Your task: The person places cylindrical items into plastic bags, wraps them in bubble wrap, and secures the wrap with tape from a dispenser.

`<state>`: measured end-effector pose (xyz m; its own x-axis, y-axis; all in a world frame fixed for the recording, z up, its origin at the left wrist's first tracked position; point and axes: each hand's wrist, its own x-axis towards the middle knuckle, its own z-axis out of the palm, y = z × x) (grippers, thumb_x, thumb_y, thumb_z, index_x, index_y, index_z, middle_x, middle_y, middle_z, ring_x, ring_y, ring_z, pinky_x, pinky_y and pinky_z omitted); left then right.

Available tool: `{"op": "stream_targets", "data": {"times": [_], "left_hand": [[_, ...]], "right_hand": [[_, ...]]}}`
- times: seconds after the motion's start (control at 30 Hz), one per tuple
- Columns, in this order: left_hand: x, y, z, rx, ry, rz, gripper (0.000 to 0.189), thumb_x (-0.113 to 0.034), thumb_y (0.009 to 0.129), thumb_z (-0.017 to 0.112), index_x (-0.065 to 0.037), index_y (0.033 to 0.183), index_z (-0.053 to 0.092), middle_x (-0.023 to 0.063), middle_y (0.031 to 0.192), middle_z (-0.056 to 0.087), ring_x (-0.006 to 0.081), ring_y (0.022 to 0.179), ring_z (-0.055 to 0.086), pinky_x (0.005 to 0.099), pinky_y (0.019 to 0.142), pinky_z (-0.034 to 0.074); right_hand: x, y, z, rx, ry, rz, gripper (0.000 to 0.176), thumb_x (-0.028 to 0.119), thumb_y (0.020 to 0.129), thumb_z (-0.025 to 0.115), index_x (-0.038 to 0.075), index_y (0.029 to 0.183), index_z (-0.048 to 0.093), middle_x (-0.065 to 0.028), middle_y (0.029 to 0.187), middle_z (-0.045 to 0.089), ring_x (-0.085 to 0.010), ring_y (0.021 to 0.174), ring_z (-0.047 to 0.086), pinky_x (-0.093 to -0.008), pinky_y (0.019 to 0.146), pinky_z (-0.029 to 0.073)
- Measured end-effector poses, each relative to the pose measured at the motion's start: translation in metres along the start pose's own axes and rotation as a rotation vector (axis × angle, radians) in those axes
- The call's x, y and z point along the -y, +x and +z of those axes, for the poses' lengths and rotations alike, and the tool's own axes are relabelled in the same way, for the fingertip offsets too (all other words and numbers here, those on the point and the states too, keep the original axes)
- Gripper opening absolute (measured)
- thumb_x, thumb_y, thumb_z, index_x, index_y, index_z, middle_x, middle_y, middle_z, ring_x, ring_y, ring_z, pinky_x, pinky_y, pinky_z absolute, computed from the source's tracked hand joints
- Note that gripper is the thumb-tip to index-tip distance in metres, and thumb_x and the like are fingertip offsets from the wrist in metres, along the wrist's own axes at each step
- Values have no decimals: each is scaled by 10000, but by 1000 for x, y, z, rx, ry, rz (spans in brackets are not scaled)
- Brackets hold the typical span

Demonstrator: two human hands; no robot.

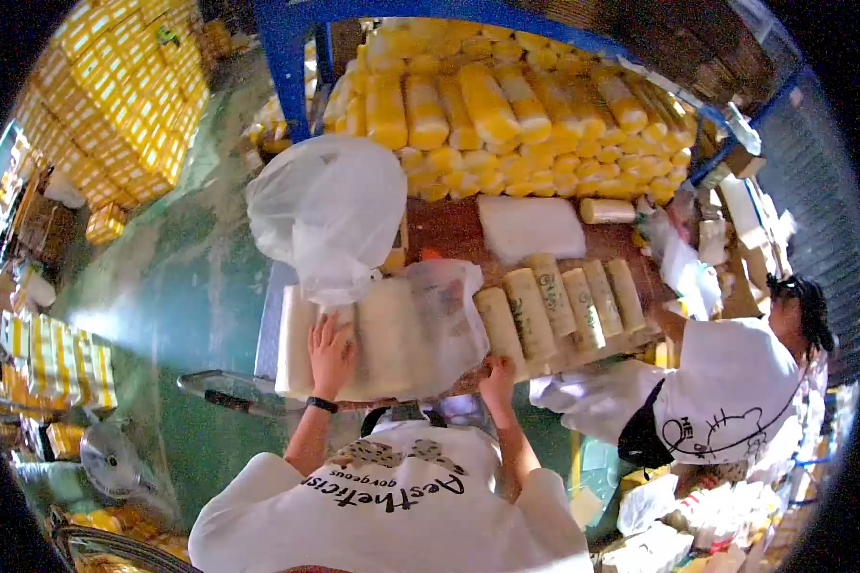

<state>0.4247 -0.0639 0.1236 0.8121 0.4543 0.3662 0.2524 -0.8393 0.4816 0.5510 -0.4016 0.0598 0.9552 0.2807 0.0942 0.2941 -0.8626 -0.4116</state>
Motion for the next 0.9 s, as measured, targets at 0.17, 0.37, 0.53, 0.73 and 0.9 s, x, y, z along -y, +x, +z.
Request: {"op": "stream_targets", "data": {"times": [0.17,0.37,0.53,0.73,0.9], "left_hand": [[-3,0,0,40,-58,-61,329,-140,761,622,-140,1090,609,50,1377,425,303,1299,339,485,1080,219],[-107,10,-6,13,-602,-168,254,-42,792,591,-59,1043,555,110,1075,574,276,951,590,374,802,470],[-207,2,102,695,-852,-220,328,-79,826,594,-55,1149,539,110,1031,612,198,913,596,286,752,497],[-176,-90,308,700,-327,-141,665,-386,784,659,11,1255,407,261,1154,538,425,1002,543,486,849,458],[-221,-70,295,393,-424,-321,882,-463,741,687,39,1328,260,271,1141,543,381,1030,553,469,858,458]], "right_hand": [[-40,29,-3,-106,-61,-171,468,207,683,714,67,1097,546,-212,1217,436,-410,1117,420,-524,949,330],[-92,106,-7,-134,20,-374,481,256,687,731,55,1073,526,-200,1199,421,-387,1136,380,-538,941,310],[-137,185,-36,-4,-1,-243,516,217,722,691,25,1162,502,-200,1268,415,-382,1213,362,-521,1026,276],[-182,272,-40,45,-26,-368,543,263,759,664,26,1219,499,-200,1325,400,-364,1222,377,-446,1023,334],[-183,325,-11,202,0,-450,544,307,792,619,104,1279,485,-154,1400,350,-322,1295,323,-538,1010,332]]}}
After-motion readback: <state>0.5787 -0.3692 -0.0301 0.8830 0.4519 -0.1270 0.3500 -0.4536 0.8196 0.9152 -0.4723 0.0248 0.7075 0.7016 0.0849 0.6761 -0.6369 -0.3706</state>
